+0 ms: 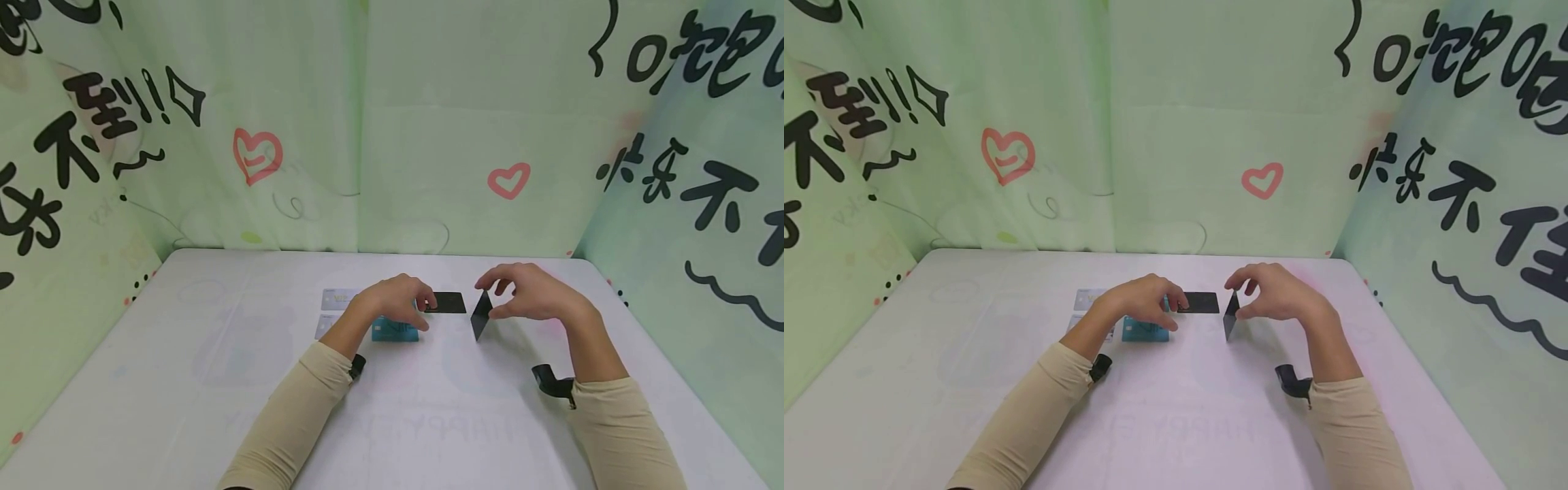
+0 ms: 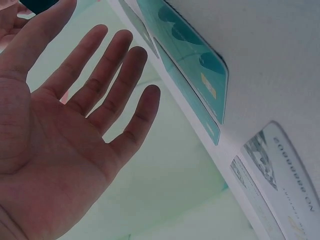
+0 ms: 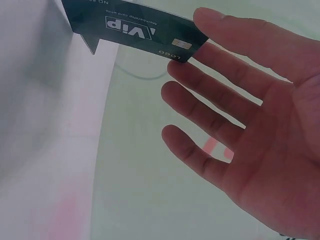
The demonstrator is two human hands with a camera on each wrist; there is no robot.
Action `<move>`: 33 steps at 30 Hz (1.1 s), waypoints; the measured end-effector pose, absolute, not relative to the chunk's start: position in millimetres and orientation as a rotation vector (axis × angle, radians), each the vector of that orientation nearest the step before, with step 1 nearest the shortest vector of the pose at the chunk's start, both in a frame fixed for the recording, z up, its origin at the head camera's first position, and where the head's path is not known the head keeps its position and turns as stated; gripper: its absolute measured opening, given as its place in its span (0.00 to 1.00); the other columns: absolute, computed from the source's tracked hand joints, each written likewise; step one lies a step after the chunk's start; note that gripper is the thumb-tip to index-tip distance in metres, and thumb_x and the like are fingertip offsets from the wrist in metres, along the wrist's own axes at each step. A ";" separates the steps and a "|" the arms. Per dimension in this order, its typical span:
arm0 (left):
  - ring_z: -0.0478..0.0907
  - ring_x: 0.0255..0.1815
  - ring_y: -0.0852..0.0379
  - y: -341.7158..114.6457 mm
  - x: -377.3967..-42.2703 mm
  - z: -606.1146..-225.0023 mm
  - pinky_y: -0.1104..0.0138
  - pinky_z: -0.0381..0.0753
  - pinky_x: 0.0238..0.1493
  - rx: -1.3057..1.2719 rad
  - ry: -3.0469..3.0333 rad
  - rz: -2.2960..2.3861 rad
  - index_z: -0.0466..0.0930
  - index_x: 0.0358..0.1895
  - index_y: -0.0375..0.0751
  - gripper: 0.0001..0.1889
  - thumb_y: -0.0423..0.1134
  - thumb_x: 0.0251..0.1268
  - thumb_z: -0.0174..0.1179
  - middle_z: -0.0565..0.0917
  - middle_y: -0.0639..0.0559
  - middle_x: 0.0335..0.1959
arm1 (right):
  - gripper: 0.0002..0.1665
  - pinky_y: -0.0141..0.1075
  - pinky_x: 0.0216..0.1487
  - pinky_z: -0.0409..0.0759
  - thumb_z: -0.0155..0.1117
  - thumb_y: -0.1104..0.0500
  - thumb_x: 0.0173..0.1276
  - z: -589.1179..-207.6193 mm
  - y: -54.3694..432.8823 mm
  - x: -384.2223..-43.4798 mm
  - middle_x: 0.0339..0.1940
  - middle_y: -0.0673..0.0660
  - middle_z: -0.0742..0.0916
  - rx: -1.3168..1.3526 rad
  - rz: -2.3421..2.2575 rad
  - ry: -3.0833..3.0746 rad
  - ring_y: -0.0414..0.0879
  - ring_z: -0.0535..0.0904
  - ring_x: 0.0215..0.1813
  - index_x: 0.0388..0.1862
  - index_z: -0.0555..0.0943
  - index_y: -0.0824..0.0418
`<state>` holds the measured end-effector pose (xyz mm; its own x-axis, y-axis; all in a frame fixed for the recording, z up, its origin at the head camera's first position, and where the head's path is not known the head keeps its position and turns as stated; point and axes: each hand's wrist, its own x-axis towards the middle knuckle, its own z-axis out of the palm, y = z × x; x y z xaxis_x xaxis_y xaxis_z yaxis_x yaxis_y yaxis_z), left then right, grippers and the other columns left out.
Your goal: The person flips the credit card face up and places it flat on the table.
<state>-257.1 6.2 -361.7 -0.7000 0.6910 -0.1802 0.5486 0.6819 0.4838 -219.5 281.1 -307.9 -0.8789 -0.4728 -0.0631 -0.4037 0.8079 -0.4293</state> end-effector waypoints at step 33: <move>0.81 0.57 0.54 6.3 -255.4 -359.1 0.53 0.79 0.63 0.948 2.560 0.536 0.83 0.64 0.50 0.24 0.47 0.66 0.72 0.87 0.50 0.55 | 0.32 0.42 0.50 0.81 0.81 0.56 0.58 -325.8 268.4 -226.0 0.50 0.54 0.88 -0.750 -0.587 2.755 0.49 0.84 0.49 0.62 0.84 0.60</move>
